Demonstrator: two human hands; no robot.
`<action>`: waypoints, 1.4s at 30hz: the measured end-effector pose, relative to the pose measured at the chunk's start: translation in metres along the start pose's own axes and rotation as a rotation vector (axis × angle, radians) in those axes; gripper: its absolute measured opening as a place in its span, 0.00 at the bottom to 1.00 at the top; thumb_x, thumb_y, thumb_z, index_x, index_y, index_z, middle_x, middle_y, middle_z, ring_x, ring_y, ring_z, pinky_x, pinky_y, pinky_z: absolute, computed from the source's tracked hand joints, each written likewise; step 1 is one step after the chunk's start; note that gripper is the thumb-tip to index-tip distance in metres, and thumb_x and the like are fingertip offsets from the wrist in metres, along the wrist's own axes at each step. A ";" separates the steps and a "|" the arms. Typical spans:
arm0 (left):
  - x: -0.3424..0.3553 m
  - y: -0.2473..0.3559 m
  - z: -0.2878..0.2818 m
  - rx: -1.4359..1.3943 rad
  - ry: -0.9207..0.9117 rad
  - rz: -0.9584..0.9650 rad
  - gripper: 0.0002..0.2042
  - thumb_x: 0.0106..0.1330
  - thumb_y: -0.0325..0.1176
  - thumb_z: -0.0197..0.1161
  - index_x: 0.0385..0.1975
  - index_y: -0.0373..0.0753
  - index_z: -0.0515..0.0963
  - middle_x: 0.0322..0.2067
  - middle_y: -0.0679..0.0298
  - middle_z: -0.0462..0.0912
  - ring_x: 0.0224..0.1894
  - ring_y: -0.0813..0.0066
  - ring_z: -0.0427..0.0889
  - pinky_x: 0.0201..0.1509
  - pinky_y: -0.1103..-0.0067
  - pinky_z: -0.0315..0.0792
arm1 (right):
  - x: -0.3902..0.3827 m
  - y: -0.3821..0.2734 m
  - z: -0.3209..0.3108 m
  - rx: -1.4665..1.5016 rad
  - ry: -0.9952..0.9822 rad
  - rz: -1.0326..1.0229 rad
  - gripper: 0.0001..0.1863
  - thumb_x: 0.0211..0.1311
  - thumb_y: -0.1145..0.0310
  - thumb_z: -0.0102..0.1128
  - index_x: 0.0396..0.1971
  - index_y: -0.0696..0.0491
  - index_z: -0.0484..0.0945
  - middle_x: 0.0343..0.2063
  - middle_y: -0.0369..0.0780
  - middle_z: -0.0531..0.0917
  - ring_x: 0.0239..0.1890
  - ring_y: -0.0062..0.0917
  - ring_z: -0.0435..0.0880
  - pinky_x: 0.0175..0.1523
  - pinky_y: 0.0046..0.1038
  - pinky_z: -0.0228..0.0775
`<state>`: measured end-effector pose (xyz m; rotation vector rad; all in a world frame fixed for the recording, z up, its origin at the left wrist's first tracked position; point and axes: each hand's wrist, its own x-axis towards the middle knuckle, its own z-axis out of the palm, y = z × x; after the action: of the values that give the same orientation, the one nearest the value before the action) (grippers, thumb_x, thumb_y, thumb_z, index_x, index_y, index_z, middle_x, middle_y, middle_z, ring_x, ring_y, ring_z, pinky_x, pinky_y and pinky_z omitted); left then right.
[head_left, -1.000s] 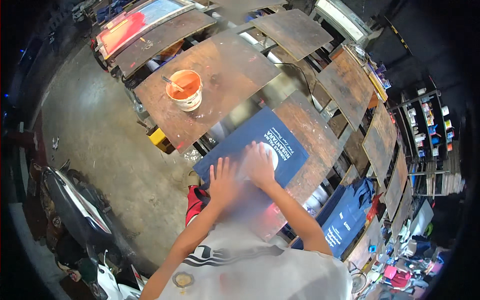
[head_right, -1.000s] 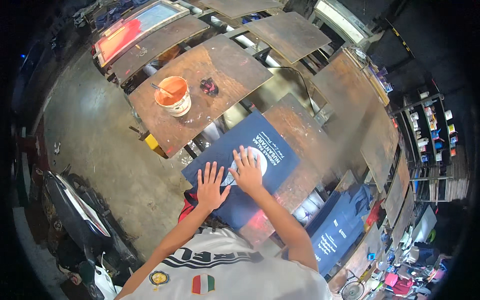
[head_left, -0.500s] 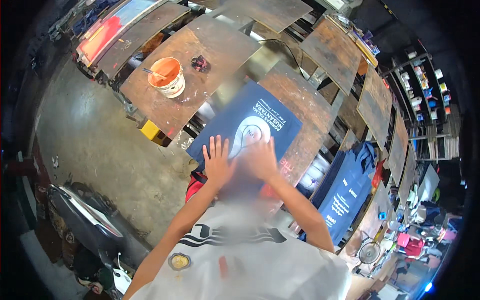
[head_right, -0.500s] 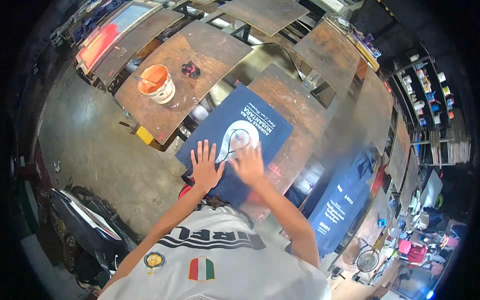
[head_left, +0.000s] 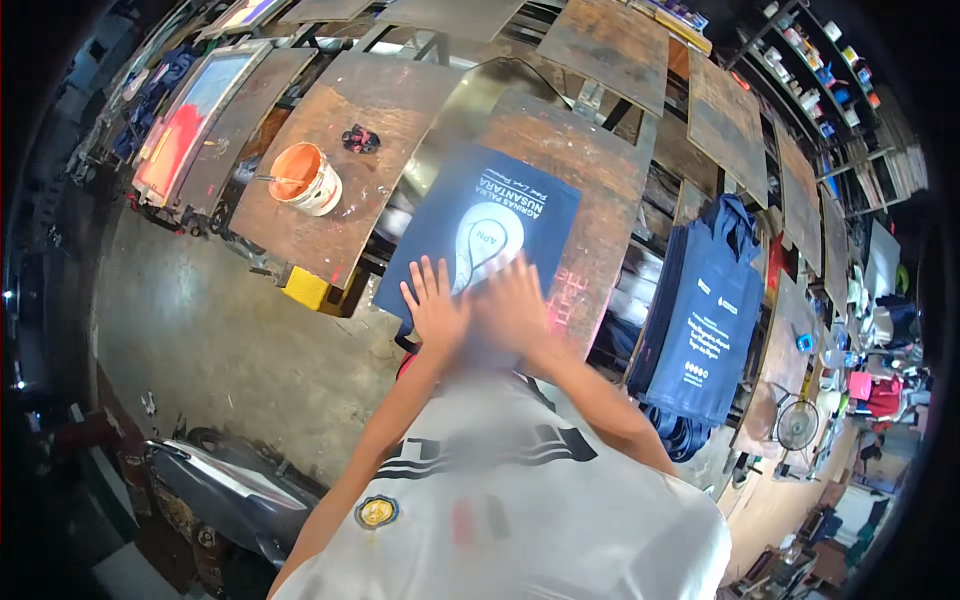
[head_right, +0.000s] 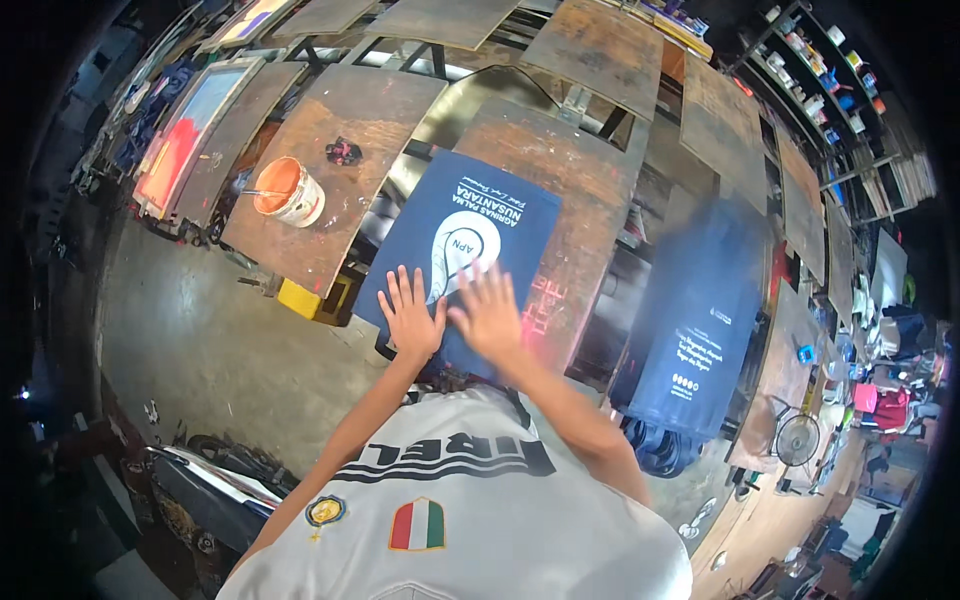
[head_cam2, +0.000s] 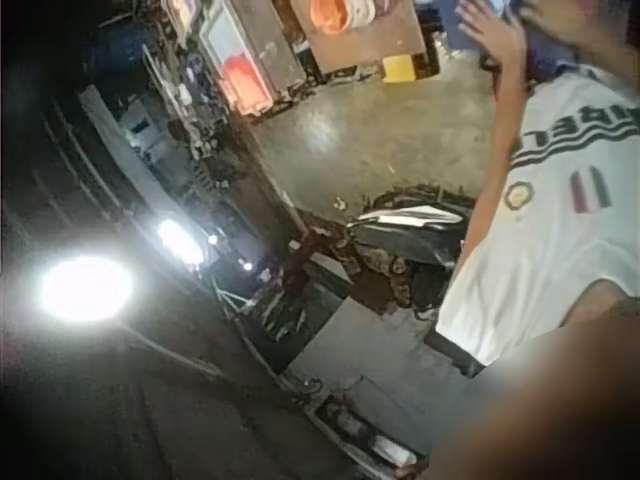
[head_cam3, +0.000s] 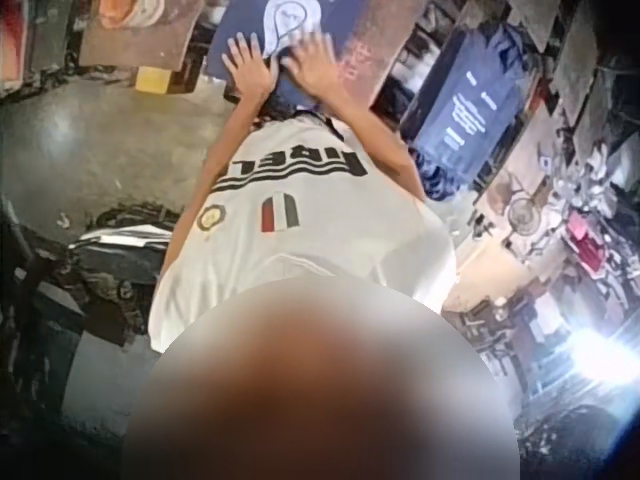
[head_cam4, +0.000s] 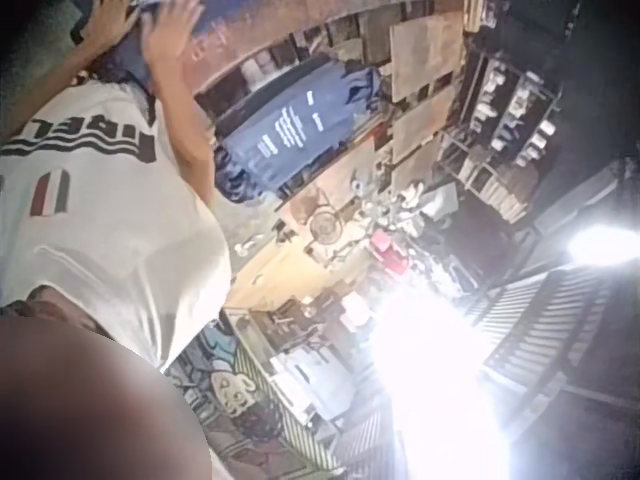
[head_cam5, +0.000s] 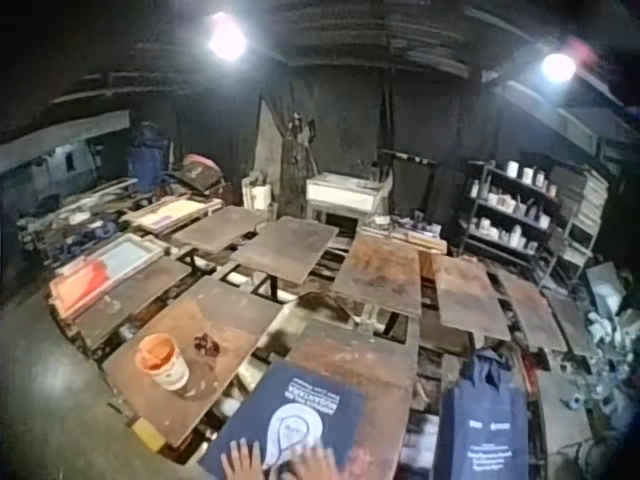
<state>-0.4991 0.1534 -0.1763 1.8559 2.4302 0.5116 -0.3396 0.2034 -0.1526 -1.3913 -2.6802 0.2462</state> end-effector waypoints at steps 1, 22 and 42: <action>0.000 -0.002 0.000 0.006 -0.002 -0.005 0.34 0.68 0.52 0.53 0.69 0.37 0.61 0.72 0.49 0.54 0.76 0.50 0.46 0.75 0.51 0.39 | -0.014 -0.016 0.005 0.025 -0.029 -0.009 0.36 0.70 0.45 0.45 0.71 0.50 0.58 0.73 0.46 0.54 0.76 0.46 0.46 0.75 0.52 0.39; 0.042 -0.012 -0.002 -0.041 -0.030 0.142 0.34 0.68 0.47 0.55 0.71 0.37 0.58 0.73 0.46 0.51 0.76 0.49 0.45 0.76 0.53 0.37 | -0.045 -0.020 0.010 0.092 0.056 0.038 0.36 0.67 0.45 0.49 0.70 0.49 0.61 0.72 0.43 0.58 0.75 0.41 0.49 0.75 0.50 0.39; 0.042 0.001 0.006 0.043 -0.062 0.101 0.31 0.69 0.45 0.51 0.70 0.39 0.60 0.72 0.51 0.54 0.76 0.53 0.47 0.75 0.53 0.39 | 0.088 0.079 0.012 -0.034 0.313 0.462 0.34 0.66 0.47 0.51 0.69 0.48 0.64 0.70 0.45 0.62 0.74 0.40 0.55 0.74 0.49 0.44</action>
<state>-0.5080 0.1946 -0.1751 1.9878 2.3364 0.4030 -0.3287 0.3196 -0.1777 -1.8689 -2.1008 0.0148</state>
